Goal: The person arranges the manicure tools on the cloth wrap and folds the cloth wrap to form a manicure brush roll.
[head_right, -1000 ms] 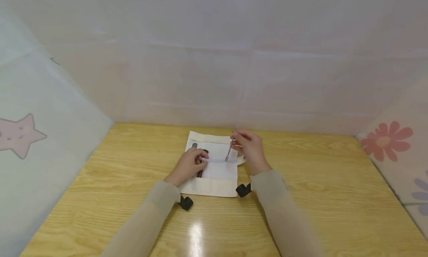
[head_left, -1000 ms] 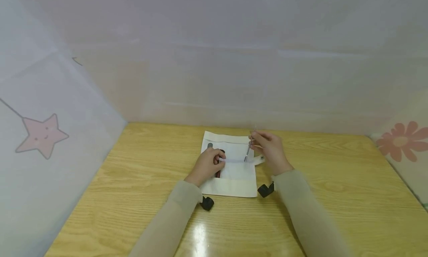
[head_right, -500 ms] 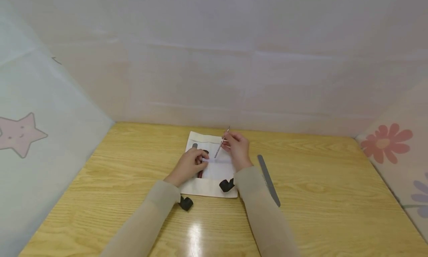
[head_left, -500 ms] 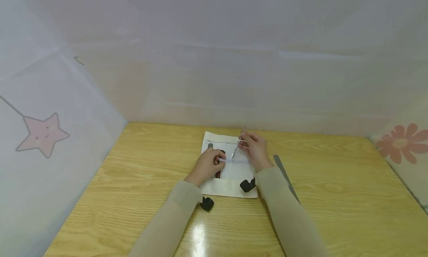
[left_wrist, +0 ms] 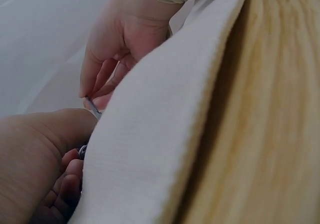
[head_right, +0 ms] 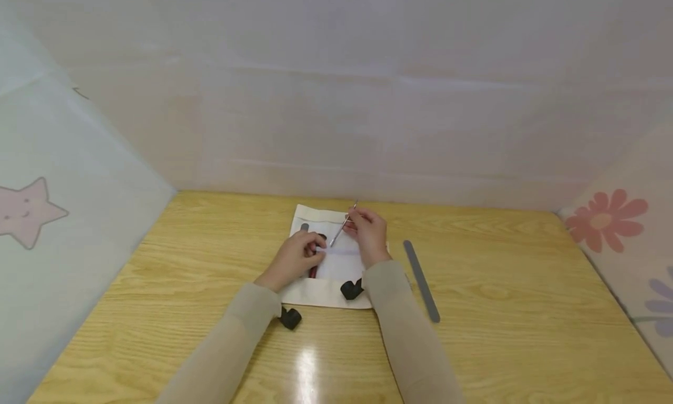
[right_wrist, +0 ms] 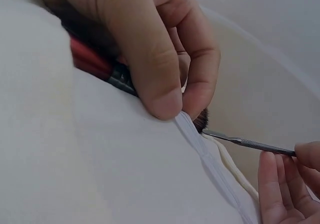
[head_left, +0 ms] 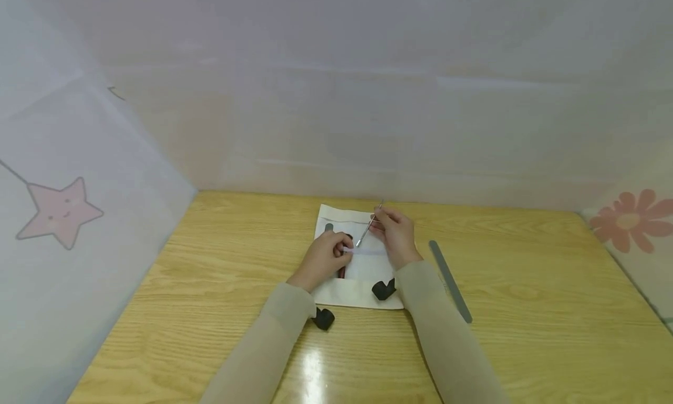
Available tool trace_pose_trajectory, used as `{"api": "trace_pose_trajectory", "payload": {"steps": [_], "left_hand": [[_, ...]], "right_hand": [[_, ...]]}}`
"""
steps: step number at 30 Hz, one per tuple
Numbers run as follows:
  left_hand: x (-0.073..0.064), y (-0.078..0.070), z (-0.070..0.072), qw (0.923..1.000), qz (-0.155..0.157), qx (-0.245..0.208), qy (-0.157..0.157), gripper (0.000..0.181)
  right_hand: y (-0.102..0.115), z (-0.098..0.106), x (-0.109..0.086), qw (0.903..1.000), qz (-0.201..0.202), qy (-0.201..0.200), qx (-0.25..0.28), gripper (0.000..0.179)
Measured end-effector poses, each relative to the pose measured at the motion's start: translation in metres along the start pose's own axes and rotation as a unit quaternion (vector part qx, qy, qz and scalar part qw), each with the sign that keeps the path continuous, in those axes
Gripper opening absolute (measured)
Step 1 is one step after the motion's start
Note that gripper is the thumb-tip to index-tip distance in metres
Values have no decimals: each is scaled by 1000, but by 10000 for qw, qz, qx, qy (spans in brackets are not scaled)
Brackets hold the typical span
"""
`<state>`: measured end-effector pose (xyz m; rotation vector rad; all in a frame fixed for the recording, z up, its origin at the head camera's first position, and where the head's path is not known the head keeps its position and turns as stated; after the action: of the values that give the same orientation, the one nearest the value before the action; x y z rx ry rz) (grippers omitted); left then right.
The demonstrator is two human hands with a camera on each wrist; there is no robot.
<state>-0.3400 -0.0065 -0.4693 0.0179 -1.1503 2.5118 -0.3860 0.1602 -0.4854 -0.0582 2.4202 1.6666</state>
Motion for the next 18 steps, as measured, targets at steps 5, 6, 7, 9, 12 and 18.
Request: {"api": "trace_pose_trajectory", "payload": {"steps": [5,6,7,9,12,18], "left_hand": [[0,-2,1,10000,-58,9,4,9],[0,-3,1,10000,-77,17,-4,9],[0,-3,2,10000,-79,8,-6,9],[0,-3,2,10000,-88,-3,-7,9],[0,-3,1,10000,-65,-22,19,9],[1,0,1,10000,-11,-13,17,9]], "right_hand": [[-1,-3,2,9996,4,140,-261,39],[-2,-3,2,9994,4,169,-310,39],[-2,-4,3,9992,9,193,-355,39],[-3,-4,4,9988,-10,219,-441,36],[-6,-5,5,9976,-76,286,-623,32],[-9,-12,4,9885,-200,632,-1362,29]]}}
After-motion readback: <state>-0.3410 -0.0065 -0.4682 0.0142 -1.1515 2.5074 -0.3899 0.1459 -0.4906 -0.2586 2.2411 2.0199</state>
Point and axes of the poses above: each hand's wrist, its own x-axis towards the middle knuckle, its own z-axis out of the back of the hand, y = z × x, the point moved 10 cm from there along x, towards the middle knuckle, and after that the axes turned 1 degree about y, right-handed, at the moved point
